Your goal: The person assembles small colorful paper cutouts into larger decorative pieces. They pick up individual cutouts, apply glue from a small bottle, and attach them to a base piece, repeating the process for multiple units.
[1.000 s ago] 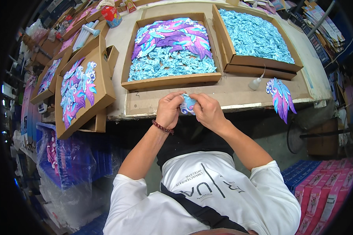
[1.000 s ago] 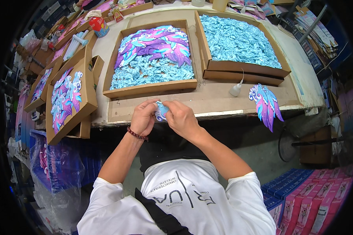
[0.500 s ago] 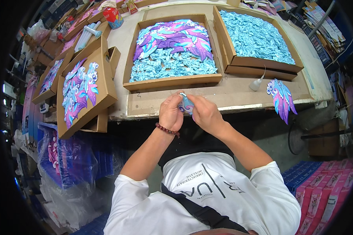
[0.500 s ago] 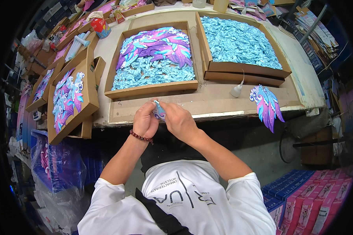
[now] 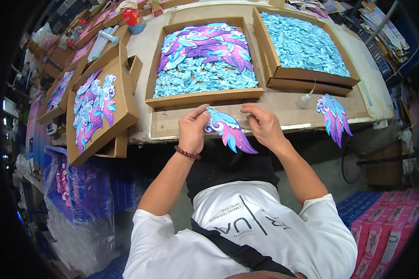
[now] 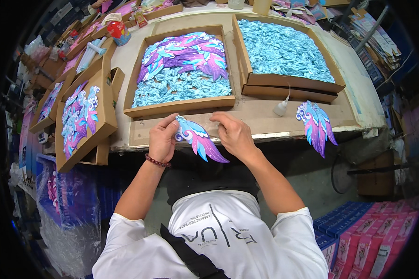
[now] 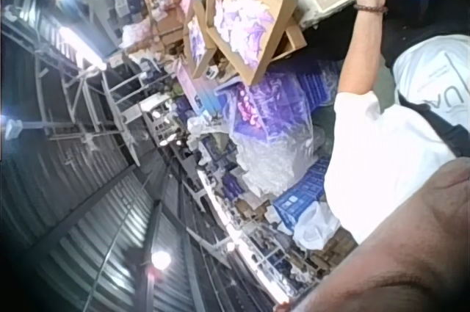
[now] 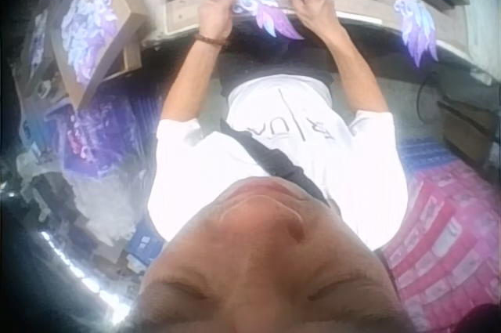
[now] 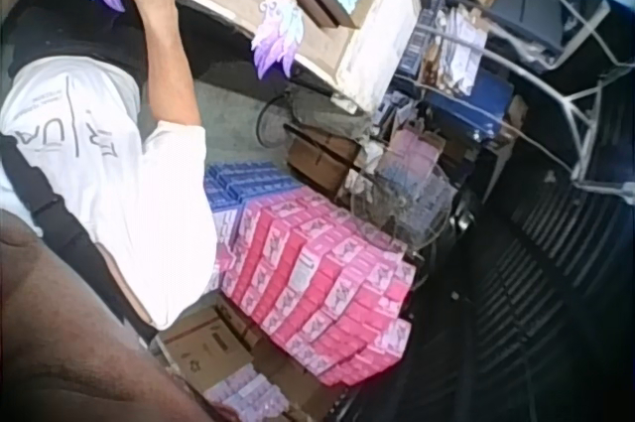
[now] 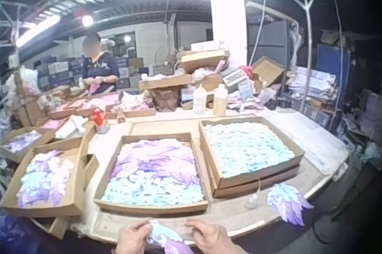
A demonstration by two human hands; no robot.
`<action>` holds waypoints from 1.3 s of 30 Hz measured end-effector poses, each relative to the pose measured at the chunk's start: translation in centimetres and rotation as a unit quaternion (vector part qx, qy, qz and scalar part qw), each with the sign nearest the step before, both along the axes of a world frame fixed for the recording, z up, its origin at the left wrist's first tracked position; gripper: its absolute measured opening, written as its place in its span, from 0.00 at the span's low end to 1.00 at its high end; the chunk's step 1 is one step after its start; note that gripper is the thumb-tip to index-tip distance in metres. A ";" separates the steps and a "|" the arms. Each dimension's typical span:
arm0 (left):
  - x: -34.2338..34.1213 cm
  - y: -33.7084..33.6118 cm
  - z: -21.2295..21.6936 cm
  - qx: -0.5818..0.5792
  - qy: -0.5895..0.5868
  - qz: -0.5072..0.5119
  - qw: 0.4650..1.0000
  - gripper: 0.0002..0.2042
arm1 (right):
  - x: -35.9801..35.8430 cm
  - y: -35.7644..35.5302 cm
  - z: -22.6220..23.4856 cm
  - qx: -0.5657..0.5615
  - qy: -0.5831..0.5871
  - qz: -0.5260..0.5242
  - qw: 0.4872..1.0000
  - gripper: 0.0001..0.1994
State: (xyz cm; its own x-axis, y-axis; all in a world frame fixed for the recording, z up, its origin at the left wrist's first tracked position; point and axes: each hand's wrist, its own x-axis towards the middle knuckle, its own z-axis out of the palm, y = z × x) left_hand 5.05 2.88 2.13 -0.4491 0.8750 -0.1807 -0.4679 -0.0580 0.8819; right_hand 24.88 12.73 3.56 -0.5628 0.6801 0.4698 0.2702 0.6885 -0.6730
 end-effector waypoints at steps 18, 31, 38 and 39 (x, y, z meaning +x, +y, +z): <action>1.2 2.8 0.1 -0.022 0.106 -0.034 0.994 0.15 | 10.7 1.0 -0.6 -0.164 -0.020 -0.213 0.963 0.09; 6.6 5.1 0.1 0.033 0.135 -0.166 0.976 0.14 | 12.3 -0.6 1.3 -0.238 0.015 -0.119 0.964 0.17; 9.7 4.4 0.8 0.031 0.119 -0.197 0.973 0.13 | 13.0 -0.7 0.5 -0.316 0.056 -0.076 0.944 0.17; 9.4 4.2 0.7 0.050 0.134 -0.192 0.971 0.13 | 14.4 0.0 0.7 -0.303 0.041 -0.121 0.944 0.17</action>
